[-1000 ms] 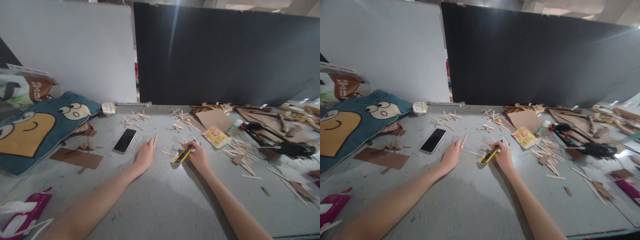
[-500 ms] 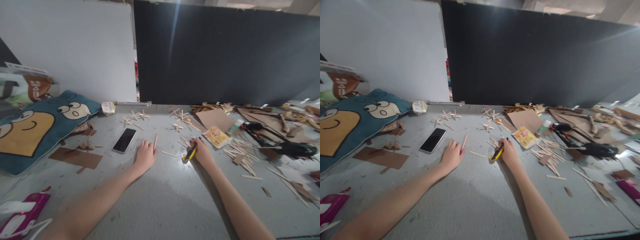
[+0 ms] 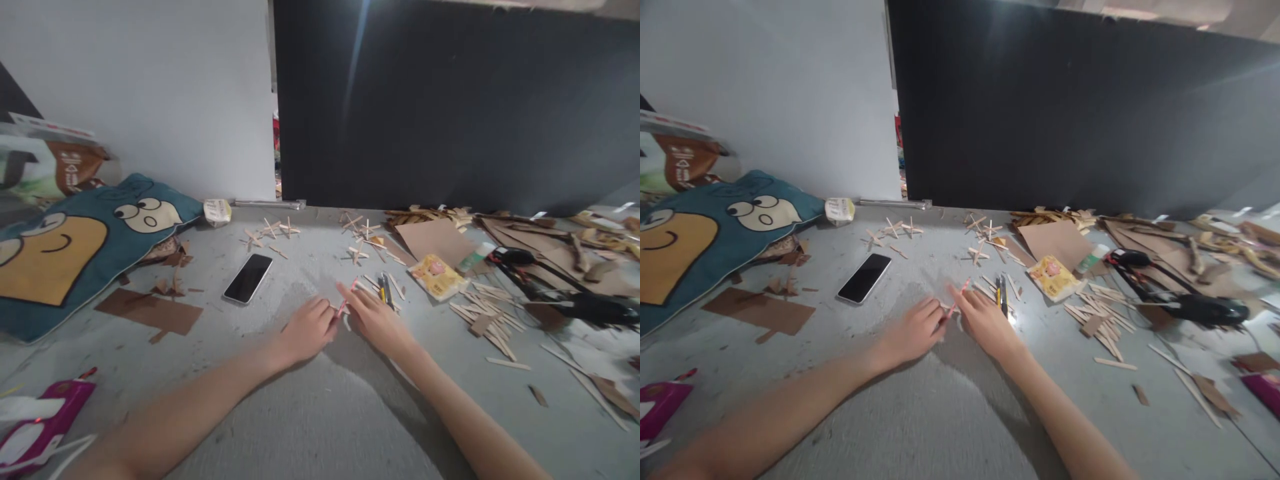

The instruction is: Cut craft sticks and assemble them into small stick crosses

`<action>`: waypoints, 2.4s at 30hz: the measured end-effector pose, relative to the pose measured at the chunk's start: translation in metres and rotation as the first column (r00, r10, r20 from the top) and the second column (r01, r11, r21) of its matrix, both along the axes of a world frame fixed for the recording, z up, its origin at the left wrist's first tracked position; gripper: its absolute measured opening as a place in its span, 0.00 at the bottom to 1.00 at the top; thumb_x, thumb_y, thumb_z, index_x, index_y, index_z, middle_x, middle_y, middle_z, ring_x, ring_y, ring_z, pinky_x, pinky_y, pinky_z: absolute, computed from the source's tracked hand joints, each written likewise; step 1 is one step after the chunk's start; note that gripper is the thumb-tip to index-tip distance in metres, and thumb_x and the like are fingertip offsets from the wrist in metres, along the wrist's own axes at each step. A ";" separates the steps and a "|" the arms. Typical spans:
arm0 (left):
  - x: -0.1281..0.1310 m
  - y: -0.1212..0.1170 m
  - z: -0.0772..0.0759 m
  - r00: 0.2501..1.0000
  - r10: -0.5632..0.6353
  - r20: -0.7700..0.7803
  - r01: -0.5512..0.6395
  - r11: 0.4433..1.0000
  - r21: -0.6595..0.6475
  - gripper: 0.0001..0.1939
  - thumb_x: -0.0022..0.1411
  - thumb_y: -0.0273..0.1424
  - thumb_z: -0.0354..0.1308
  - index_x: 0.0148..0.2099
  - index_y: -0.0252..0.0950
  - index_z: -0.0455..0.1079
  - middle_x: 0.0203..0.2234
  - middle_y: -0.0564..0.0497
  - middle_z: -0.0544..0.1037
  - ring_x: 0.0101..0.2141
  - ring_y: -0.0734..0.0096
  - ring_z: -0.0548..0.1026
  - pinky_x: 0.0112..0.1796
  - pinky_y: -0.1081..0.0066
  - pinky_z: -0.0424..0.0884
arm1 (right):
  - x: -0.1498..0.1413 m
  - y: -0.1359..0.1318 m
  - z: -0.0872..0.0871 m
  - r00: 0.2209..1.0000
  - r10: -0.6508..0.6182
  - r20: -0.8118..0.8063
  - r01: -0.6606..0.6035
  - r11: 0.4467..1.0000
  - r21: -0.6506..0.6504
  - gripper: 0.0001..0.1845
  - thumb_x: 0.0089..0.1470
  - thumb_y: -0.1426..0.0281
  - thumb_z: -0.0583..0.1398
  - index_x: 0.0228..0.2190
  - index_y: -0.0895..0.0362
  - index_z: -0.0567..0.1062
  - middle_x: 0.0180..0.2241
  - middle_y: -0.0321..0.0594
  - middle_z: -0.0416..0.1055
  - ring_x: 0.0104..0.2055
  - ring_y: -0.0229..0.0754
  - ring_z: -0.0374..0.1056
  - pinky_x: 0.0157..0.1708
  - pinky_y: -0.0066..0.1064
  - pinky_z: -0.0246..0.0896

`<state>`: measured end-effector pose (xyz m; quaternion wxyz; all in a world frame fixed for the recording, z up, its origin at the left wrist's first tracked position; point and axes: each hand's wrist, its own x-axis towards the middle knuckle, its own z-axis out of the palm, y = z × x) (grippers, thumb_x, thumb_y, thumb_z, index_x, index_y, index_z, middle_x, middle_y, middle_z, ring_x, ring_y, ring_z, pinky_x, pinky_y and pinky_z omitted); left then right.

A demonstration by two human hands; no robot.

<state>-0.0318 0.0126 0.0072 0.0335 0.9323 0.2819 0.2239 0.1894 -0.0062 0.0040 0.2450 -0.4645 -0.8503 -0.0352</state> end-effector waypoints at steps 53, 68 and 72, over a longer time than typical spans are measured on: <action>-0.006 0.011 -0.014 0.979 0.099 0.176 -0.011 0.898 -0.441 0.09 0.65 0.29 0.66 0.47 0.42 0.79 0.54 0.47 0.80 0.58 0.59 0.75 0.59 0.56 0.70 | 0.011 -0.014 -0.012 0.835 -0.002 -0.550 -0.066 0.993 -0.103 0.12 0.72 0.62 0.52 0.44 0.51 0.75 0.36 0.41 0.80 0.35 0.43 0.79 0.37 0.33 0.75; -0.008 0.015 -0.010 0.949 0.228 0.218 -0.068 0.823 -0.565 0.32 0.53 0.26 0.72 0.58 0.40 0.66 0.56 0.39 0.78 0.59 0.50 0.76 0.57 0.51 0.70 | -0.004 -0.002 -0.018 0.764 -0.017 -0.645 -0.275 0.896 -0.349 0.12 0.66 0.60 0.60 0.39 0.54 0.79 0.30 0.41 0.79 0.30 0.41 0.75 0.30 0.30 0.71; -0.008 0.017 -0.005 0.953 0.226 0.204 -0.069 0.813 -0.578 0.31 0.52 0.26 0.73 0.55 0.40 0.66 0.55 0.41 0.79 0.58 0.50 0.76 0.55 0.53 0.71 | -0.006 0.005 -0.022 0.803 -0.037 -0.595 -0.258 0.878 -0.403 0.10 0.63 0.62 0.62 0.34 0.54 0.79 0.25 0.37 0.77 0.25 0.38 0.72 0.26 0.28 0.66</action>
